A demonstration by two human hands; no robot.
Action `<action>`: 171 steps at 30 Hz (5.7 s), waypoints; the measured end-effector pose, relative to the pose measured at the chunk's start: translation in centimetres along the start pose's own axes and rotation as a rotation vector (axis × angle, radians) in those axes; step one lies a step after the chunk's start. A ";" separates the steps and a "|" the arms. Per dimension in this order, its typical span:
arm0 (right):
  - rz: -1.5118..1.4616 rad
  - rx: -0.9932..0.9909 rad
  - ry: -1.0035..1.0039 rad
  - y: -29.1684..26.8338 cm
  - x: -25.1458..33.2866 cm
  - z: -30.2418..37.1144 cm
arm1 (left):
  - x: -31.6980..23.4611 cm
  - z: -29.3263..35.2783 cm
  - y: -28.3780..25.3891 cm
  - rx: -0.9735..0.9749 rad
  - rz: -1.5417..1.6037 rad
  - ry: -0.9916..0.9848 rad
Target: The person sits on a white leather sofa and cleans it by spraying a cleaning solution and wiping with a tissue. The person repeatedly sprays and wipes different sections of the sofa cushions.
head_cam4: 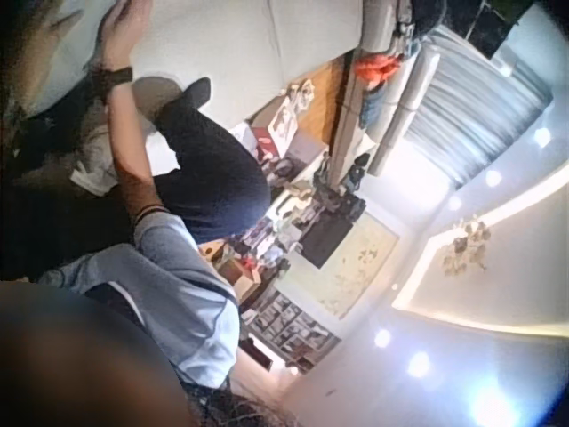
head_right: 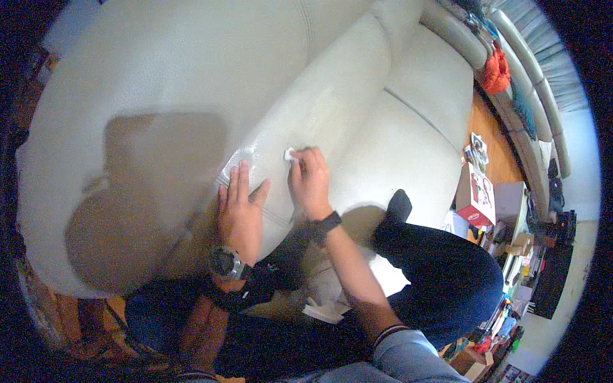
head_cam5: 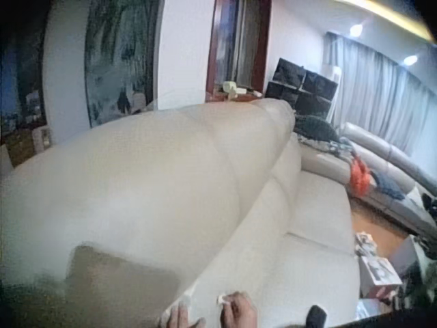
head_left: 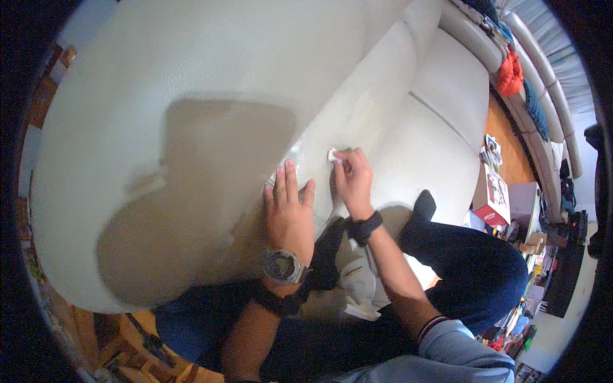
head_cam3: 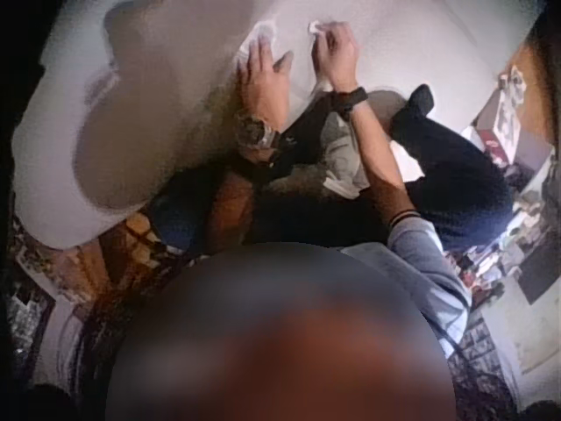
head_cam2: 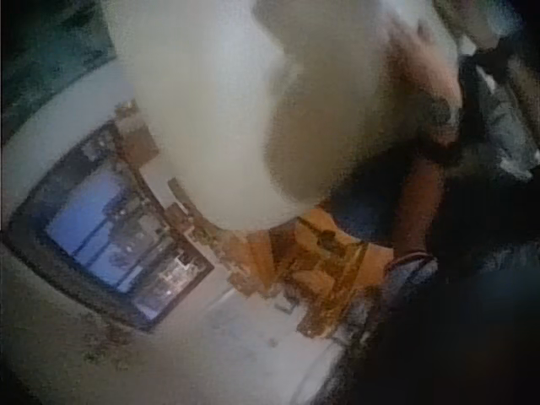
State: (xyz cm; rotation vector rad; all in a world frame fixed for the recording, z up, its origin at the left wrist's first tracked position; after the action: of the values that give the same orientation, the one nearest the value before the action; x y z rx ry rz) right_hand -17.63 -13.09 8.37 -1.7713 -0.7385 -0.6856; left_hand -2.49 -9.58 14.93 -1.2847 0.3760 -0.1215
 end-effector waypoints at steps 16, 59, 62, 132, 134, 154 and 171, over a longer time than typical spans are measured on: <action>-0.153 0.057 0.228 -3.8 -3.9 -10.2 | 0.1 -0.1 -0.3 0.007 -0.107 0.023; 0.309 -0.105 0.069 -1.8 -5.5 -14.4 | 0.0 0.4 -0.1 0.093 -0.155 0.045; 0.165 -0.147 0.063 -2.8 -5.1 -13.9 | 0.0 0.4 0.2 0.081 -0.182 0.053; 0.386 0.259 -0.079 -4.2 -1.6 -13.0 | -0.1 0.2 0.6 0.046 -0.042 0.119; 0.347 0.390 -0.228 -4.5 -0.7 -11.1 | 0.1 0.1 0.6 0.042 -0.011 0.121; 0.550 0.182 -0.020 -3.5 -4.3 -18.1 | -0.1 0.3 -0.4 0.147 -0.149 0.181; 0.326 0.118 -0.220 -0.2 -2.6 -11.0 | -0.6 0.4 0.5 0.146 -0.109 0.121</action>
State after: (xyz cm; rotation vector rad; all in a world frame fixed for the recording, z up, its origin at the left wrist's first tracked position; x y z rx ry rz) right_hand -20.58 -23.94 9.69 -1.8202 -0.6021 -0.2277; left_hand -3.02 -8.88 14.66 -1.1568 0.3930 -0.3142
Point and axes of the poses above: each hand's wrist, its own z-axis away from the middle knuckle, its own y-axis out of the palm, x = y × z, the point moved 1 cm from there along -z, towards the middle knuckle, and after that the axes turned 13 degrees about x, right-handed, at the moved point
